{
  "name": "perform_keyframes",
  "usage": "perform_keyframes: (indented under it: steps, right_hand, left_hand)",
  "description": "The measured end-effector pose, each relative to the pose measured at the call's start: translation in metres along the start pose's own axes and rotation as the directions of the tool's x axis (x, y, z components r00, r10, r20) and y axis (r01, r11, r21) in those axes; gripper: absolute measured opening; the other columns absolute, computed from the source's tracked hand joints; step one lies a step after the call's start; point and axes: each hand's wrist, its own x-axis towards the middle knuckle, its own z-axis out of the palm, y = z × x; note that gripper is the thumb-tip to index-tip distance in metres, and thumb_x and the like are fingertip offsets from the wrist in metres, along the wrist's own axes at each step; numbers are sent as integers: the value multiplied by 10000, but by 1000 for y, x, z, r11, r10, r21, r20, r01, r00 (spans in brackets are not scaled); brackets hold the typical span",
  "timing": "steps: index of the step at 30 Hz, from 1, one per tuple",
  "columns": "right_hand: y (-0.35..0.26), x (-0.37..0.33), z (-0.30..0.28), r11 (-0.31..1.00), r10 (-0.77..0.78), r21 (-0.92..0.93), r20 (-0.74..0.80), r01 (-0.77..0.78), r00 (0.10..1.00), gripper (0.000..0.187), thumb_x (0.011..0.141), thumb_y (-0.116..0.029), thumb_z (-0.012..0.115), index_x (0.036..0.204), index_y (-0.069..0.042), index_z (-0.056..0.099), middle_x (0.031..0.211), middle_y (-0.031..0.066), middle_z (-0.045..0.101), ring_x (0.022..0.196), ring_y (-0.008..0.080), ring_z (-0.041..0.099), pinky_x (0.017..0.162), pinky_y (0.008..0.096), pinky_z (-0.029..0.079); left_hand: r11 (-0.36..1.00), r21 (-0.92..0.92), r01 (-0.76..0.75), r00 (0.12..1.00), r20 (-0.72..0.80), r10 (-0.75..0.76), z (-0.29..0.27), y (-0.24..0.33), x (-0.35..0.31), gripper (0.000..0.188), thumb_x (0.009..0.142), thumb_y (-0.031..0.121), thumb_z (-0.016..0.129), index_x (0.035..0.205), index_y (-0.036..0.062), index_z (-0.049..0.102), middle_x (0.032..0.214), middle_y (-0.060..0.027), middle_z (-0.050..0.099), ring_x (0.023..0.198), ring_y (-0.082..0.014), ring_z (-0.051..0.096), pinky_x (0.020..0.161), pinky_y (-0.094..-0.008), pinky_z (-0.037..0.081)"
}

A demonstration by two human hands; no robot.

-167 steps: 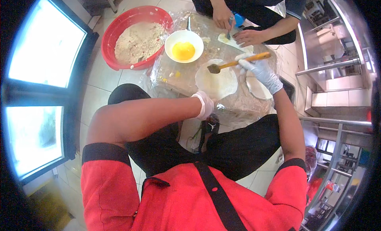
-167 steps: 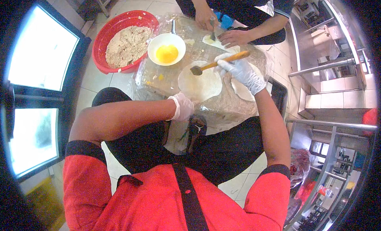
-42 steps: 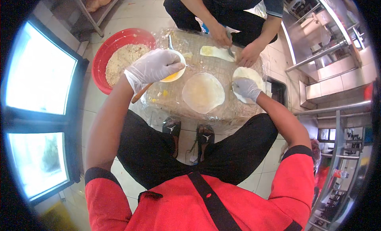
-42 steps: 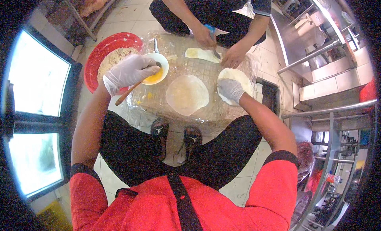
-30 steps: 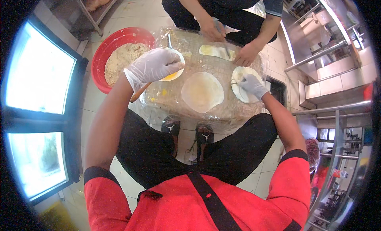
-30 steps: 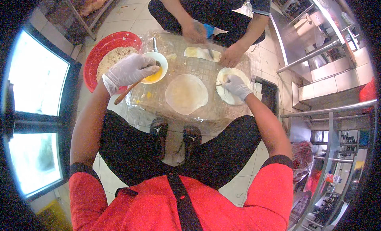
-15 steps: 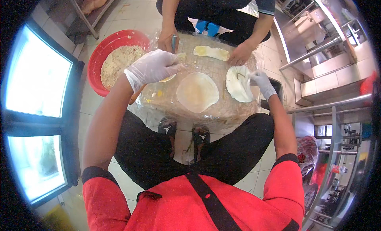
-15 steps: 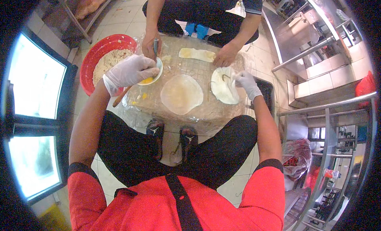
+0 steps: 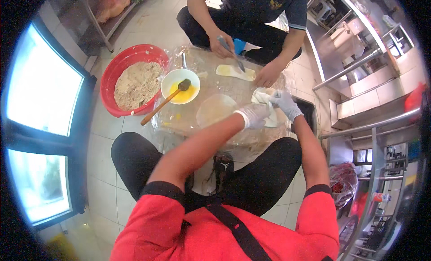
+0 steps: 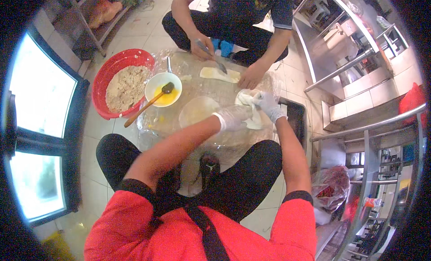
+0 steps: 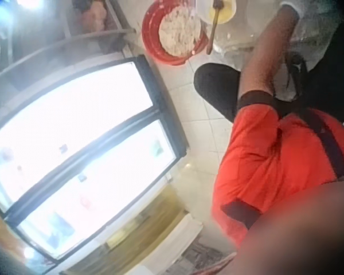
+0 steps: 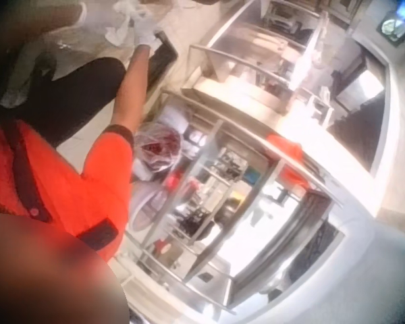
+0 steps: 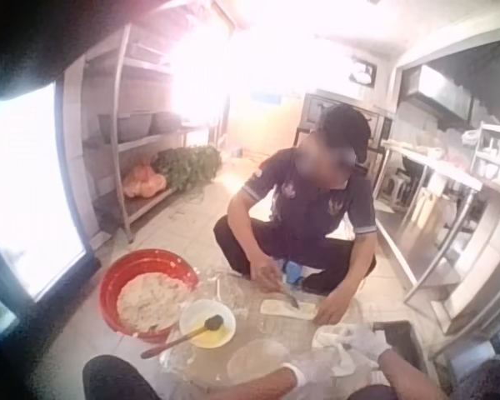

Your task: The person sits on the floor and assembles wraps by brushing egg wash onto thin dough sheets, adding a filling, and folding them. They repeat this process for multiple wraps while another person works nearby.

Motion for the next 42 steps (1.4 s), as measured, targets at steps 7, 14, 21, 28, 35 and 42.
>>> perform_keyframes:
  steps: [7,14,21,28,35,42]
  right_hand:
    - [50,5,-20,997,4,-70,-224,-20,975,179,879,-191,692,885,-25,623,791,48,644,722,144,610,671,306,512]
    - [63,8,-33,945,117,327,-388,18,914,127,884,-157,652,924,-40,622,869,58,649,784,164,624,746,333,528]
    - [70,4,-65,578,53,649,-634,494,771,115,921,-105,574,937,-3,622,854,60,643,796,186,631,715,317,529]
    - [30,-38,-99,584,82,593,-722,554,687,69,942,-100,606,944,-32,607,836,10,570,743,115,546,686,256,463]
    - [-81,-82,-80,722,-92,568,-487,395,869,61,923,-89,631,965,-46,624,822,-19,579,722,81,533,684,235,451]
    - [-146,-103,-29,775,-290,586,-3,237,957,82,932,-97,632,996,-46,630,890,10,662,794,77,607,721,215,485]
  left_hand:
    - [981,185,53,927,-374,20,62,10,31,547,805,202,573,1308,-3,503,1280,-158,553,1250,-292,522,997,-507,408]
    - [973,188,136,981,-162,-106,47,21,14,606,833,275,590,1355,-8,466,1337,-186,528,1299,-299,487,1080,-489,331]
    - [969,215,119,991,-92,-101,44,13,15,627,833,335,622,1349,10,476,1317,-162,540,1298,-281,486,1055,-493,341]
    - [987,157,25,993,-120,-6,44,3,20,590,829,309,620,1310,-5,486,1318,-180,532,1279,-299,498,1064,-476,370]
    - [958,-286,-2,911,-396,-117,-15,-25,13,494,903,235,617,1322,-1,505,1387,-204,515,1306,-315,490,1091,-404,386]
    - [512,-839,-184,958,-270,-100,-144,13,-44,613,886,207,720,1411,10,473,1364,-91,553,1208,-162,526,1026,-310,428]
